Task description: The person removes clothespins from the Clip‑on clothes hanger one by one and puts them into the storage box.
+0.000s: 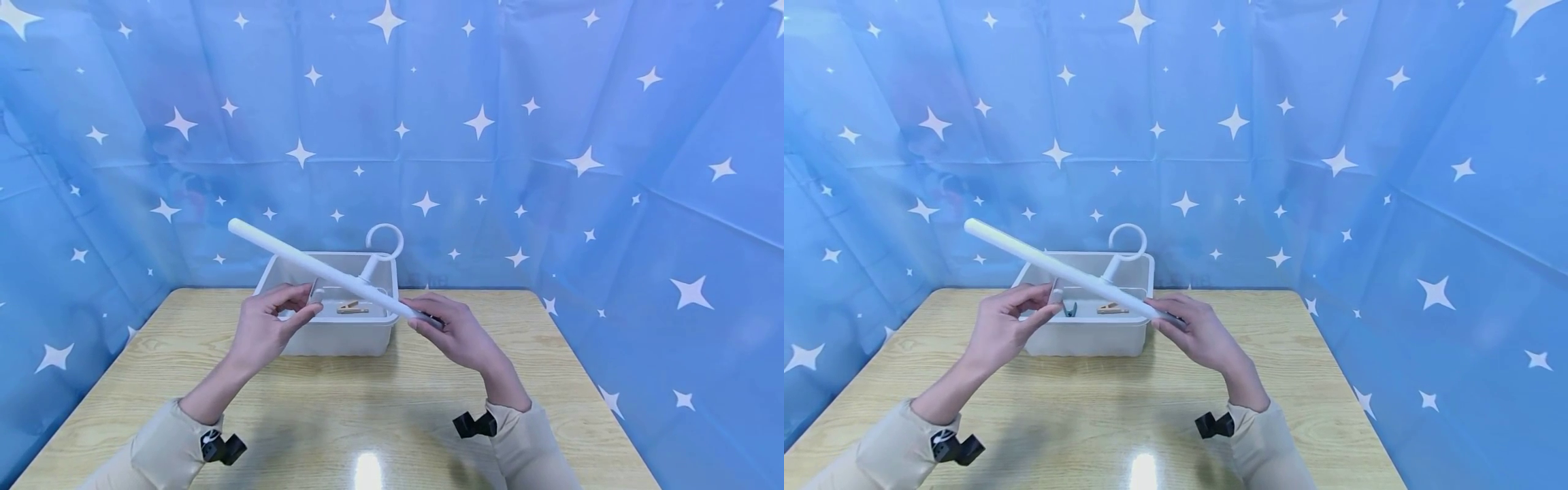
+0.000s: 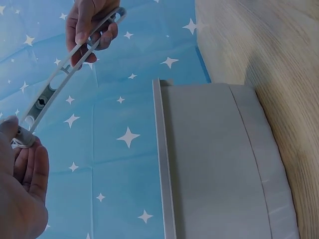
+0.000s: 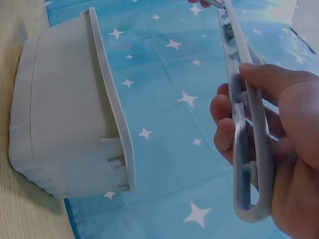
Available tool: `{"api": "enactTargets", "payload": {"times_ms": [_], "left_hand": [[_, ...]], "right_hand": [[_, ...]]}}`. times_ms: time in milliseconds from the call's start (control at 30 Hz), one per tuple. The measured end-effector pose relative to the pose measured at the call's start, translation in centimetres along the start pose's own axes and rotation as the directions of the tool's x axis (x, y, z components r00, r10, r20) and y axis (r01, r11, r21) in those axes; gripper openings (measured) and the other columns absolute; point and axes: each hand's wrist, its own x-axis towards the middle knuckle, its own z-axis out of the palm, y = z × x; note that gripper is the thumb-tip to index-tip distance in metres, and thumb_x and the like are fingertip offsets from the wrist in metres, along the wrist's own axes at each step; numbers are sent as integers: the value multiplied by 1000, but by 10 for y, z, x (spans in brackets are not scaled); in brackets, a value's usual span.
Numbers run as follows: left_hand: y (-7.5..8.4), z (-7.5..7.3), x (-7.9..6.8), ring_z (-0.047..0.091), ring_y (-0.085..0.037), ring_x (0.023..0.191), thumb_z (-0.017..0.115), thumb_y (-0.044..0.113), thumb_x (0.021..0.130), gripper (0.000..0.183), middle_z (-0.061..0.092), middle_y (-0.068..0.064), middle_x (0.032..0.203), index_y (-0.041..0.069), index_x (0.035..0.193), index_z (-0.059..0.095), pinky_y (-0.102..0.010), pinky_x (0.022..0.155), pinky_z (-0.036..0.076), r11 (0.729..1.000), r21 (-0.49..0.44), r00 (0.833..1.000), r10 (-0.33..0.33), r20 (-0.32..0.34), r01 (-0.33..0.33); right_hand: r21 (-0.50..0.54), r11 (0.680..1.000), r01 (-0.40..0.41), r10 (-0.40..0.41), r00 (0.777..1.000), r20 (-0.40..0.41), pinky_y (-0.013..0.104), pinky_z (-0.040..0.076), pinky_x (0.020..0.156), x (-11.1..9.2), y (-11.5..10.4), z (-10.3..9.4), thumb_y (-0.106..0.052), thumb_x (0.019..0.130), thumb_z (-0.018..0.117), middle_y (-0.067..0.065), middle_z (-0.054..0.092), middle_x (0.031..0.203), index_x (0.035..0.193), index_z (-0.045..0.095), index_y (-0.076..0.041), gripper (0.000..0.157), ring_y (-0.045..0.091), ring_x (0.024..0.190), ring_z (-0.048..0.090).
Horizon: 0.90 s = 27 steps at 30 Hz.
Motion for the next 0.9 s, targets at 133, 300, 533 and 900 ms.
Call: {"api": "enactTargets", "payload": {"times_ms": [133, 300, 533, 900], "left_hand": [[1, -1, 0, 68, 2, 78, 79, 10, 86, 27, 74, -9, 91, 9, 113, 76, -18, 62, 51, 995, -55, 996, -81, 26, 82], [1, -2, 0, 68, 1, 78, 77, 10, 87, 26, 73, -10, 92, 10, 113, 76, -23, 59, 52, 993, -68, 995, -93, 37, 95], [1, -2, -1, 67, -3, 77, 76, 12, 89, 26, 72, -7, 93, 12, 115, 75, -25, 59, 51, 994, -54, 994, -94, 54, 97], [-9, -7, 1, 62, -6, 77, 78, 10, 86, 31, 67, 1, 91, 15, 116, 76, -17, 69, 53, 996, -37, 997, -77, -7, 77]], "right_hand": [[-19, 1000, -1, 1, 1000, -19, 22, 39, 55, 1, 0, 0, -18, 99, 63, -5, 64, 110, 135, 64, -22, 37, 7, 58, 40], [-39, 999, -4, 3, 999, -35, 23, 41, 56, 1, 0, 0, -18, 99, 64, -4, 65, 111, 135, 64, -22, 36, 6, 59, 41], [-63, 998, -27, 23, 998, -53, 23, 42, 57, 1, 0, -2, -18, 98, 65, 0, 66, 114, 136, 63, -23, 38, 5, 62, 44], [-82, 996, -45, 39, 997, -72, 22, 41, 56, 0, 0, -6, -20, 99, 64, -6, 63, 101, 136, 63, -26, 38, 8, 62, 44]]}}
